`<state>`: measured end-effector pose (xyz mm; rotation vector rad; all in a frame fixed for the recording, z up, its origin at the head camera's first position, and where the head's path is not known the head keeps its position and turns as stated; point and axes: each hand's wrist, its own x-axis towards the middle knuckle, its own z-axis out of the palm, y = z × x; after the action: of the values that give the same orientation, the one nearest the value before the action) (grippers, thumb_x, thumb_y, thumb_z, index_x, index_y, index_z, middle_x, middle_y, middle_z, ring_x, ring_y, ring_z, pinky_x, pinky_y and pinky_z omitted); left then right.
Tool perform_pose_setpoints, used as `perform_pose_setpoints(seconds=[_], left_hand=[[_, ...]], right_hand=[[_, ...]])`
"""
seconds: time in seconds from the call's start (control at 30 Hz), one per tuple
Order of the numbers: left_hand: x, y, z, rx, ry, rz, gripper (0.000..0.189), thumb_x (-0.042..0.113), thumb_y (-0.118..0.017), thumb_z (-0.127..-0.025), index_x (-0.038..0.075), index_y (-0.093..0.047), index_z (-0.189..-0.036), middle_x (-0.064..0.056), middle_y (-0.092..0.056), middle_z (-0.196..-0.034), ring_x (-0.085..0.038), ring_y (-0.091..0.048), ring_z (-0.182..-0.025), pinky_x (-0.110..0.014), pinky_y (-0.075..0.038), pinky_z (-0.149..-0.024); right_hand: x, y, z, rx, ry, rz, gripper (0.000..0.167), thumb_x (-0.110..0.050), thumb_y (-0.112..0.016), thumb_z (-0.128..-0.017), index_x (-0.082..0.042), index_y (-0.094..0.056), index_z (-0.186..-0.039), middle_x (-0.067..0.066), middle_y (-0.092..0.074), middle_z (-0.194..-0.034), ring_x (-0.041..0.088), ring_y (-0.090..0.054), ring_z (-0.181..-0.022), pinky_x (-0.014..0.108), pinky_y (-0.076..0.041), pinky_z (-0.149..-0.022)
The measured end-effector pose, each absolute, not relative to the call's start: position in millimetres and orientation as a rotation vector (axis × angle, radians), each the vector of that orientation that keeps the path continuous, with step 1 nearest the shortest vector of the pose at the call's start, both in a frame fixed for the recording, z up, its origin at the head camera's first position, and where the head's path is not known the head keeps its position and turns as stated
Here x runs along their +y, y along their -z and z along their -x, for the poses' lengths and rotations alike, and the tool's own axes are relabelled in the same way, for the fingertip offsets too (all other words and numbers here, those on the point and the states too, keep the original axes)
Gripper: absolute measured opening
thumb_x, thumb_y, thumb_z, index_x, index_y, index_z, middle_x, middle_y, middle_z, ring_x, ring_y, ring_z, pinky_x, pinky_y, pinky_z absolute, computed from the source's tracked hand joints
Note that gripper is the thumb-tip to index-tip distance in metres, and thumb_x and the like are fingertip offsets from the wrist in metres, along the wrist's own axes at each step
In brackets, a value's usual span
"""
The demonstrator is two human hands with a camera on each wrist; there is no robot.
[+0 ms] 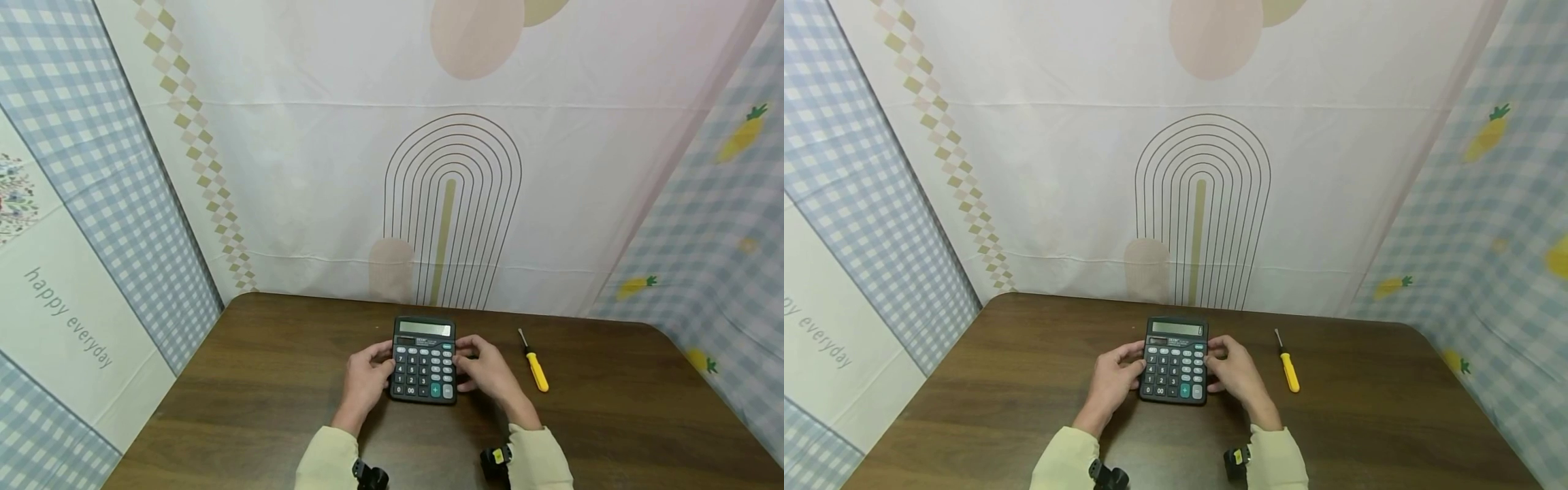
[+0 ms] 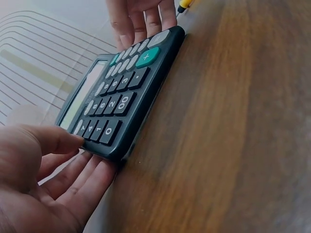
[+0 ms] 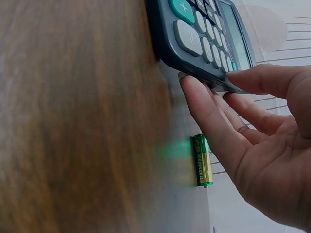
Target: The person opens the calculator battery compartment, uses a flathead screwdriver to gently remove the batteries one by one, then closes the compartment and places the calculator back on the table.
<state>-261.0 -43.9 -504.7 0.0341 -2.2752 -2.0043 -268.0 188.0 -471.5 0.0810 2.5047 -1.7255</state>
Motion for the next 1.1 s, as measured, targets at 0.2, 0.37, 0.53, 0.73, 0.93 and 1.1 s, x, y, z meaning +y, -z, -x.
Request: perform_pose_setpoints(seconds=[0.2,0.37,0.53,0.73,0.93,1.1], left_hand=[[-44.8,504.0,259.1,-2.304,1.997,-0.04,0.034,-0.004,-0.07,-0.094,-0.003,-0.074,-0.127,-0.016,-0.075,-0.115,-0.014,-0.069,-0.083,-0.029,-0.06,-0.061],[-44.8,503.7,258.6,-2.322,1.987,-0.046,0.034,-0.004,-0.071,-0.093,-0.003,-0.075,-0.127,-0.016,-0.075,-0.116,-0.014,-0.07,-0.083,-0.031,-0.061,-0.062],[-45.2,504.7,258.8,-2.329,1.987,-0.03,0.034,-0.005,-0.071,-0.093,-0.005,-0.074,-0.127,-0.017,-0.075,-0.116,-0.015,-0.071,-0.083,-0.033,-0.061,-0.063],[-45.7,503.6,258.7,-2.344,1.99,-0.018,0.034,-0.003,-0.071,-0.095,-0.005,-0.073,-0.128,-0.017,-0.075,-0.117,-0.016,-0.071,-0.085,-0.034,-0.062,-0.065],[-45.6,503.1,258.9,-2.367,1.966,-0.008,0.033,-0.002,-0.071,-0.095,-0.006,-0.073,-0.128,-0.017,-0.075,-0.117,-0.017,-0.071,-0.086,-0.033,-0.062,-0.066],[-44.4,504.8,256.3,-2.383,1.941,-0.009,0.032,-0.003,-0.071,-0.095,-0.006,-0.074,-0.127,-0.017,-0.075,-0.116,-0.016,-0.071,-0.085,-0.031,-0.062,-0.065]], right_hand=[[188.2,472.9,268.3,2.507,1.694,-0.095,0.035,0.003,-0.061,-0.101,0.007,-0.058,-0.136,0.021,-0.066,-0.116,0.026,-0.068,-0.091,0.044,-0.065,-0.065],[188.2,473.9,268.9,2.505,1.668,-0.114,0.038,0.003,-0.06,-0.1,0.007,-0.058,-0.137,0.021,-0.066,-0.117,0.026,-0.068,-0.092,0.043,-0.065,-0.065],[188.3,475.3,269.4,2.506,1.65,-0.122,0.038,0.003,-0.059,-0.099,0.007,-0.059,-0.137,0.02,-0.065,-0.115,0.027,-0.067,-0.092,0.042,-0.064,-0.064],[188.5,475.7,270.0,2.505,1.643,-0.124,0.037,0.004,-0.059,-0.099,0.008,-0.059,-0.136,0.019,-0.065,-0.111,0.027,-0.066,-0.09,0.041,-0.064,-0.063],[188.6,475.0,269.8,2.502,1.635,-0.129,0.035,0.003,-0.058,-0.1,0.009,-0.06,-0.134,0.019,-0.064,-0.109,0.028,-0.066,-0.089,0.041,-0.064,-0.063],[189.5,476.3,268.1,2.508,1.606,-0.139,0.033,0.002,-0.06,-0.102,0.009,-0.06,-0.134,0.018,-0.065,-0.107,0.026,-0.066,-0.086,0.04,-0.064,-0.063]])
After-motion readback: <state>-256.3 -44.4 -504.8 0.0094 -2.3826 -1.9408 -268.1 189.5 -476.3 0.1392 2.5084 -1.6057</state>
